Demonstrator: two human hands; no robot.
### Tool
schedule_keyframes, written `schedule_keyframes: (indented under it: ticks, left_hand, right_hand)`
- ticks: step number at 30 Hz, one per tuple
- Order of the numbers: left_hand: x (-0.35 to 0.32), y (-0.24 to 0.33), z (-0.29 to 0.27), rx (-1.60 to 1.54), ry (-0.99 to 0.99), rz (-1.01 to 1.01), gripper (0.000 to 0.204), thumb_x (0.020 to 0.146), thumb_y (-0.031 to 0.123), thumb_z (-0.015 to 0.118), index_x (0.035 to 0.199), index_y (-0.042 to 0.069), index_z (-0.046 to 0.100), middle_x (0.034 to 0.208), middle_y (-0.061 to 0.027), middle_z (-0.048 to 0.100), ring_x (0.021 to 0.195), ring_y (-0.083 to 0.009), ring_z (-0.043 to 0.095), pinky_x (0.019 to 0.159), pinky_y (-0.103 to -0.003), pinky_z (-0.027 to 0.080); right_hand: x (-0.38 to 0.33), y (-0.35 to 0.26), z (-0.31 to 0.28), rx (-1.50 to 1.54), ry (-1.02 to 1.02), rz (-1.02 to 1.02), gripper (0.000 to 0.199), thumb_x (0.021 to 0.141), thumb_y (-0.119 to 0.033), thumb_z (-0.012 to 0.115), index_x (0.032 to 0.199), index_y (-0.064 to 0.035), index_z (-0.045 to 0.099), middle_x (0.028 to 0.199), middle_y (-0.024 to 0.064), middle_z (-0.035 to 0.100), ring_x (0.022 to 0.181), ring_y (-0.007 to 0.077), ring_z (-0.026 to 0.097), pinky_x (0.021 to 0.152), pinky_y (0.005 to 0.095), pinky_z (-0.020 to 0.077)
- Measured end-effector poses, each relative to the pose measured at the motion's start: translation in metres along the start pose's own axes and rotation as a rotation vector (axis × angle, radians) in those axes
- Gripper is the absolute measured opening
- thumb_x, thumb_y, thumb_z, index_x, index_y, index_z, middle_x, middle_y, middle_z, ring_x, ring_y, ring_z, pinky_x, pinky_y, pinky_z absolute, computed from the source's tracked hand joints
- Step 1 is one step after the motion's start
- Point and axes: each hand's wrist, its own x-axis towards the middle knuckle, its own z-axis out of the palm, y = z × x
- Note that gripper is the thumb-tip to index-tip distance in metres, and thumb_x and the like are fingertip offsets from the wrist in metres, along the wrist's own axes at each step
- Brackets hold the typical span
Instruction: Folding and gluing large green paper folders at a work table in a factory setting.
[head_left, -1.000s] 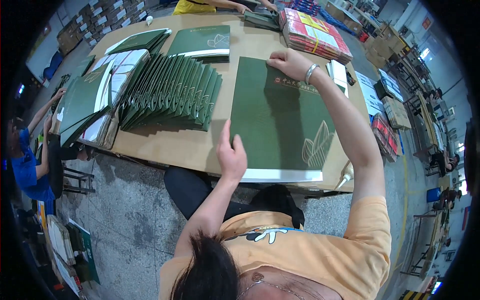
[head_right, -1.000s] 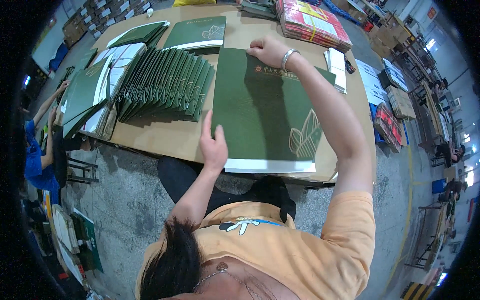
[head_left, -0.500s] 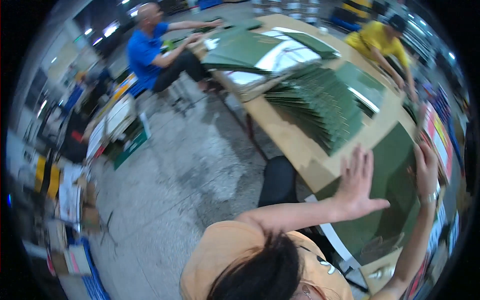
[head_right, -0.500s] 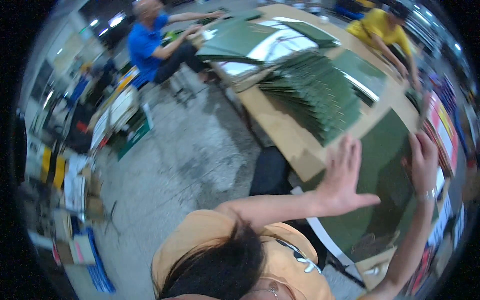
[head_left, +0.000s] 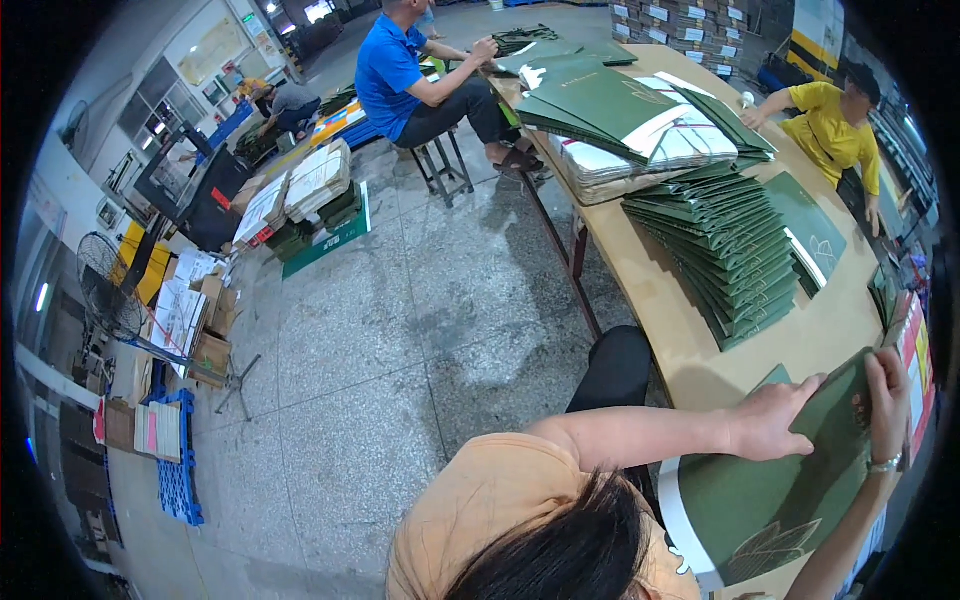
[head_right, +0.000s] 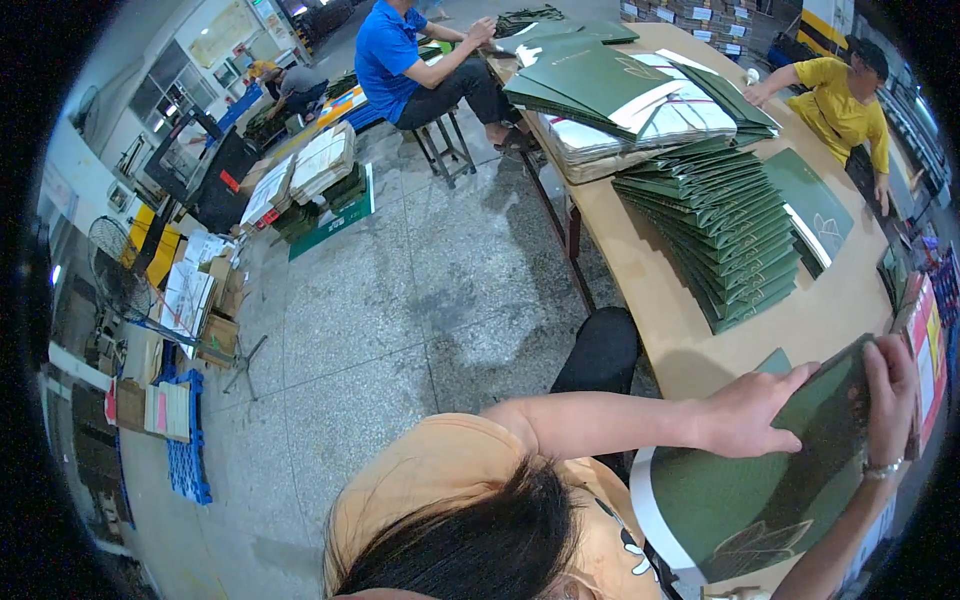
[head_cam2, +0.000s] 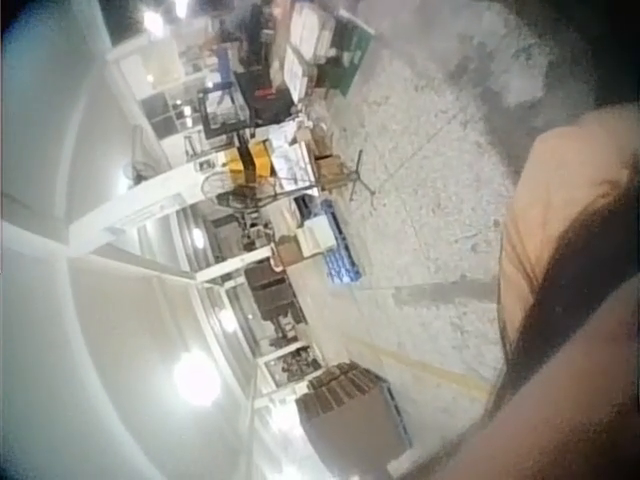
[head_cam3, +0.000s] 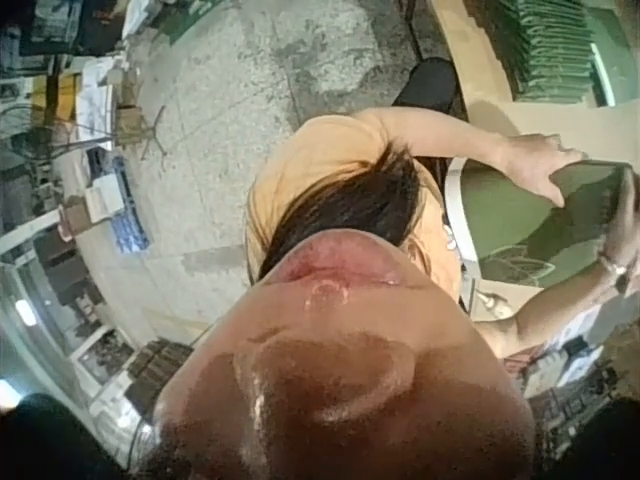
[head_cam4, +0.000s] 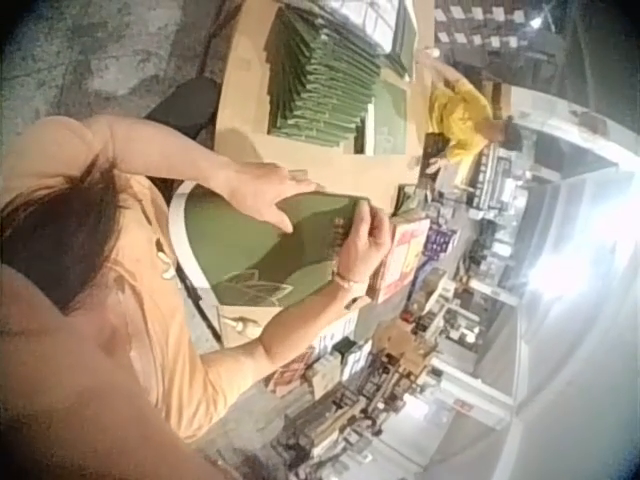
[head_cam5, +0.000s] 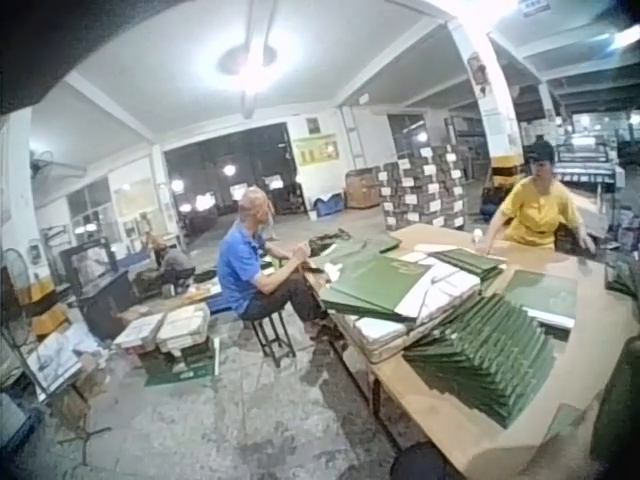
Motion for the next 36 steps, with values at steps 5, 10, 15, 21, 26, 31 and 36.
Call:
schedule_keyframes:
  ticks: [5,10,15,21,26,31,36]
  left_hand:
    - [0.003,-0.059,0.022,-0.109,-0.135,-0.083,0.076,0.075,0.018,0.072,0.136,-0.002,0.032,0.107,-0.0265,0.062,0.101,-0.0355,0.062,0.089,-0.04,0.049]
    - [-0.007,-0.079,0.028,-0.115,-0.147,-0.105,0.071,0.08,0.021,0.07,0.136,-0.002,0.033,0.11,-0.0239,0.062,0.102,-0.0334,0.061,0.09,-0.038,0.048]
    - [-0.007,-0.051,0.032,0.012,-0.202,-0.193,0.08,0.076,0.031,0.074,0.134,-0.005,0.033,0.108,-0.0247,0.062,0.1,-0.0353,0.062,0.089,-0.039,0.049]
    - [0.0,-0.057,0.013,0.232,-0.095,-0.184,0.073,0.069,0.038,0.077,0.122,-0.002,0.046,0.091,-0.0232,0.066,0.085,-0.0373,0.066,0.076,-0.043,0.054]
    - [0.013,-0.056,0.034,0.13,-0.175,-0.168,0.078,0.076,0.028,0.075,0.136,-0.001,0.035,0.106,-0.0233,0.064,0.099,-0.0341,0.064,0.087,-0.04,0.05]
    - [0.016,-0.077,0.054,-0.033,-0.258,-0.235,0.075,0.076,0.03,0.075,0.133,-0.002,0.038,0.109,-0.0236,0.064,0.1,-0.0325,0.064,0.086,-0.04,0.051]
    - [0.006,-0.118,0.065,0.1,-0.214,-0.314,0.068,0.074,0.033,0.075,0.124,-0.003,0.045,0.104,-0.0272,0.062,0.099,-0.0385,0.062,0.085,-0.044,0.051]
  right_hand:
    - [0.012,0.04,0.043,0.263,-0.103,0.312,0.02,0.086,-0.018,0.061,0.072,-0.004,0.054,0.067,-0.0023,0.049,0.062,0.0069,0.047,0.055,0.0232,0.0379]
    - [0.008,0.06,0.06,0.238,-0.1,0.227,0.021,0.084,-0.018,0.062,0.072,-0.0015,0.056,0.065,-0.0023,0.051,0.062,0.0069,0.048,0.056,0.0253,0.0395]
    - [-0.016,0.087,0.052,0.248,-0.074,0.253,0.021,0.083,-0.02,0.063,0.076,-0.0003,0.06,0.068,-0.0021,0.054,0.067,0.0085,0.05,0.06,0.0267,0.0415]
    - [0.0,0.048,0.063,0.287,-0.006,0.215,0.03,0.09,-0.029,0.059,0.099,-0.0008,0.062,0.08,0.0015,0.059,0.076,0.0086,0.058,0.068,0.0268,0.0488]
    - [-0.01,0.074,0.046,0.414,-0.063,0.241,0.03,0.092,-0.032,0.058,0.093,-0.0024,0.062,0.074,-0.0008,0.056,0.061,0.0055,0.057,0.057,0.0224,0.0458]
    - [-0.013,0.116,0.061,0.302,-0.073,0.121,0.029,0.095,-0.028,0.056,0.108,-0.0026,0.061,0.082,-0.0001,0.06,0.071,0.0066,0.056,0.065,0.0247,0.0475]
    - [0.0,0.152,0.082,0.184,-0.322,0.214,0.037,0.095,-0.037,0.052,0.108,-0.0046,0.063,0.084,-0.0002,0.06,0.078,0.0097,0.055,0.07,0.0278,0.0471]
